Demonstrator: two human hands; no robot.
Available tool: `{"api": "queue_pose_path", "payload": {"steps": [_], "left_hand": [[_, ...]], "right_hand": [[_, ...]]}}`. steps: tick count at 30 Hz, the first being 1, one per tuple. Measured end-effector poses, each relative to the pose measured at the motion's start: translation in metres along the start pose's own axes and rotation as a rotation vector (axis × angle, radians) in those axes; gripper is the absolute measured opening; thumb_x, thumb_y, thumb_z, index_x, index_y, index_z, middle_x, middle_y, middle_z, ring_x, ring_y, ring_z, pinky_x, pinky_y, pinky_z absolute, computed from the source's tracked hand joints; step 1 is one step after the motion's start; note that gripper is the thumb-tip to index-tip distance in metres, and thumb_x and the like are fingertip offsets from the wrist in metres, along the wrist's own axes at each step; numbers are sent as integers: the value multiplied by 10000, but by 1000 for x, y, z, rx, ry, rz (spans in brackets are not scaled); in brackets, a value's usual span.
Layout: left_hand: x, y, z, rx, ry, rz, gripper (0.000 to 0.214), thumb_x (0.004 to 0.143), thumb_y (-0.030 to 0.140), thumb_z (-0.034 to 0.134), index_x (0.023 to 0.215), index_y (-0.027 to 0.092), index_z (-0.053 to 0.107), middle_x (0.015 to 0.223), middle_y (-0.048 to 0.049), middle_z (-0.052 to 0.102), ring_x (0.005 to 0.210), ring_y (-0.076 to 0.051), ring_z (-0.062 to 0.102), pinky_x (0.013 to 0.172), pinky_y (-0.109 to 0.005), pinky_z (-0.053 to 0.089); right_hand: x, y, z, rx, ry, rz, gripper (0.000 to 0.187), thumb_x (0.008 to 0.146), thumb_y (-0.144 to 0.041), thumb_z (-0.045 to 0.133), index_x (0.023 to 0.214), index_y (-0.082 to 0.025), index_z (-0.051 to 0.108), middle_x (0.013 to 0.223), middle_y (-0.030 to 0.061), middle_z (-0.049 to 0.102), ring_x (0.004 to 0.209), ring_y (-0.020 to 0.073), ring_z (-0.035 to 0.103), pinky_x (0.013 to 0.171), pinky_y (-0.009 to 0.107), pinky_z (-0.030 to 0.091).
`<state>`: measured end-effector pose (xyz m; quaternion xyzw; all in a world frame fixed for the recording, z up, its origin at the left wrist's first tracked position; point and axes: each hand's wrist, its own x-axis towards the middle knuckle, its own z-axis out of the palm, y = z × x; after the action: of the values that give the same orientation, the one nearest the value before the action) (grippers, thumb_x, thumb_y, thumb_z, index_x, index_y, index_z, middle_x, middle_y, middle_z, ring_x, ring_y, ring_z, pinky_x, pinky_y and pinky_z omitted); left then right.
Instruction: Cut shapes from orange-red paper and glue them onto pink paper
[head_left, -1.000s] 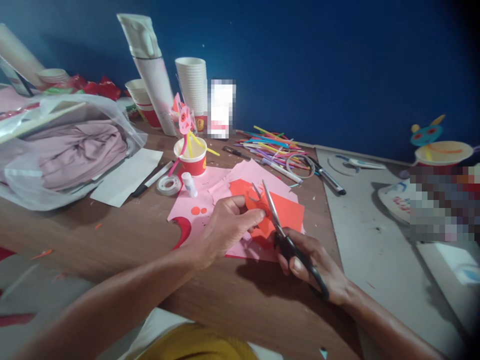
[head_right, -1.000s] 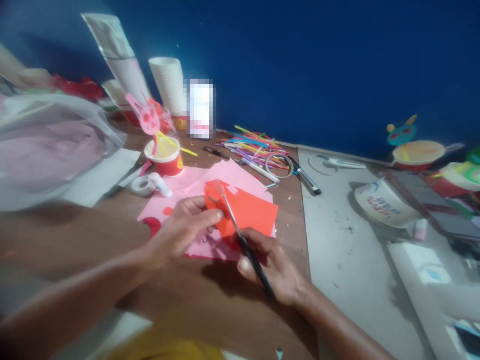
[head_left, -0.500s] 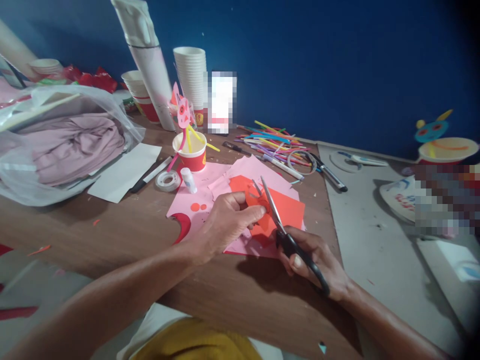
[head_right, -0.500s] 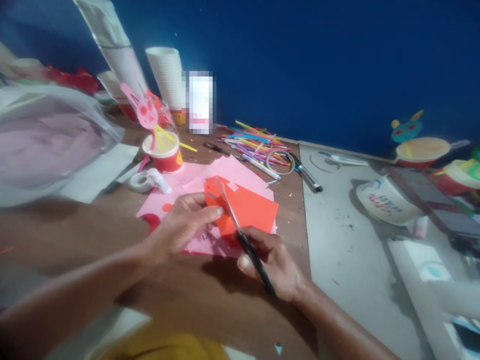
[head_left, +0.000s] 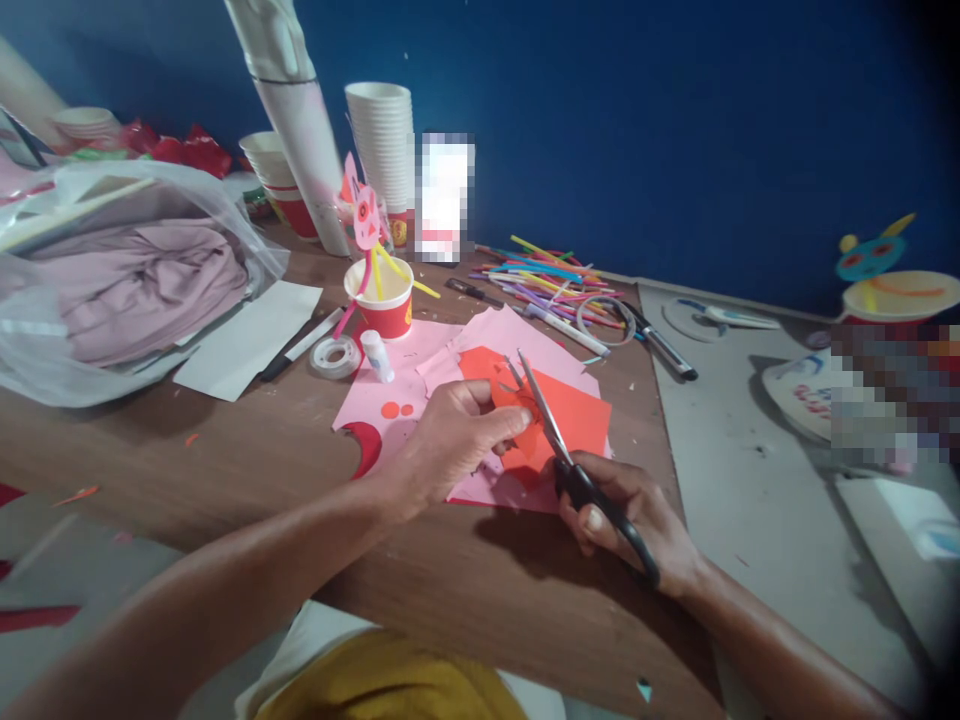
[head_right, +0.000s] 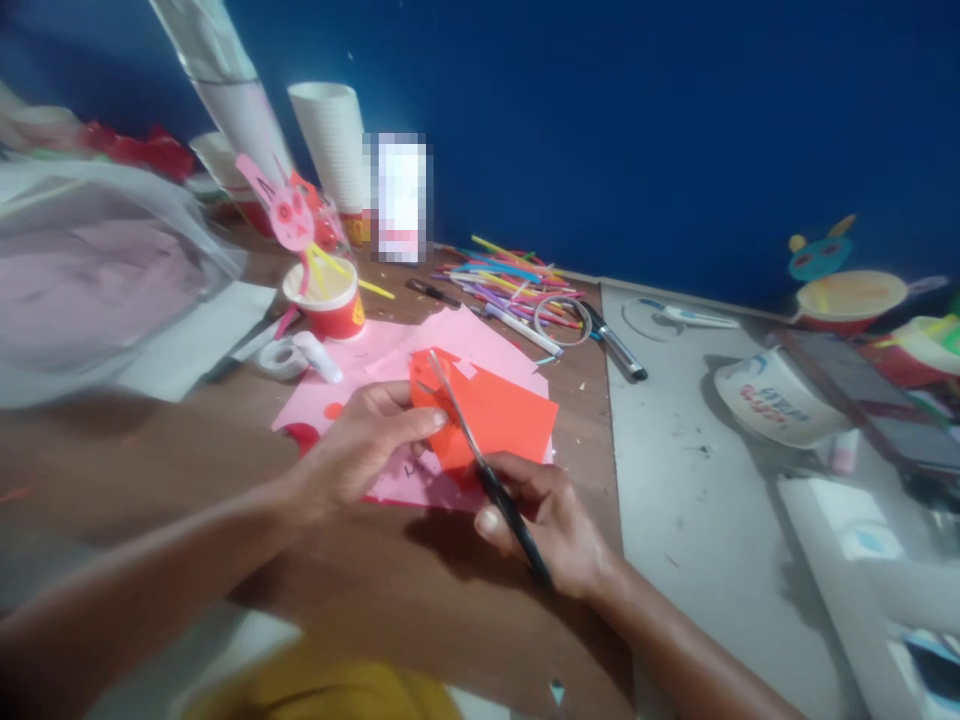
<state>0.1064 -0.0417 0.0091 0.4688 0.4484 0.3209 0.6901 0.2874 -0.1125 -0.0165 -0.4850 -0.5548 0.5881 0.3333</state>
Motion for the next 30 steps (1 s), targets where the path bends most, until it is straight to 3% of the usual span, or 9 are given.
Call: {"api": "queue_pose_path", "payload": {"steps": [9,20,30], "left_hand": [[2,0,1,-68,-60,-45,169,663,243,615,767,120,666,634,-41,624,546,-113,540,486,-221,415],[1,5,2,-102,-43,-52,101,654,193,618,699,108,652,575,-12,589,507,-75,500,501,-204,392],[4,4,-3,-39,-57,-70,121,640,214,630,682,101,615,545,14,524,477,-64,468,464,-198,363]], "right_hand": [[1,1,-2,-36,-39,-79,384,753,-544,571,846,-172,547,596,-25,496,495,96,422,472,216,331],[1,-3,0,-1,-26,-32,393,726,-557,590,731,-170,520,560,-25,485,459,82,399,445,207,322],[0,2,0,38,-42,-15,390,734,-525,610,835,-152,550,590,-23,484,459,73,407,430,190,312]]}}
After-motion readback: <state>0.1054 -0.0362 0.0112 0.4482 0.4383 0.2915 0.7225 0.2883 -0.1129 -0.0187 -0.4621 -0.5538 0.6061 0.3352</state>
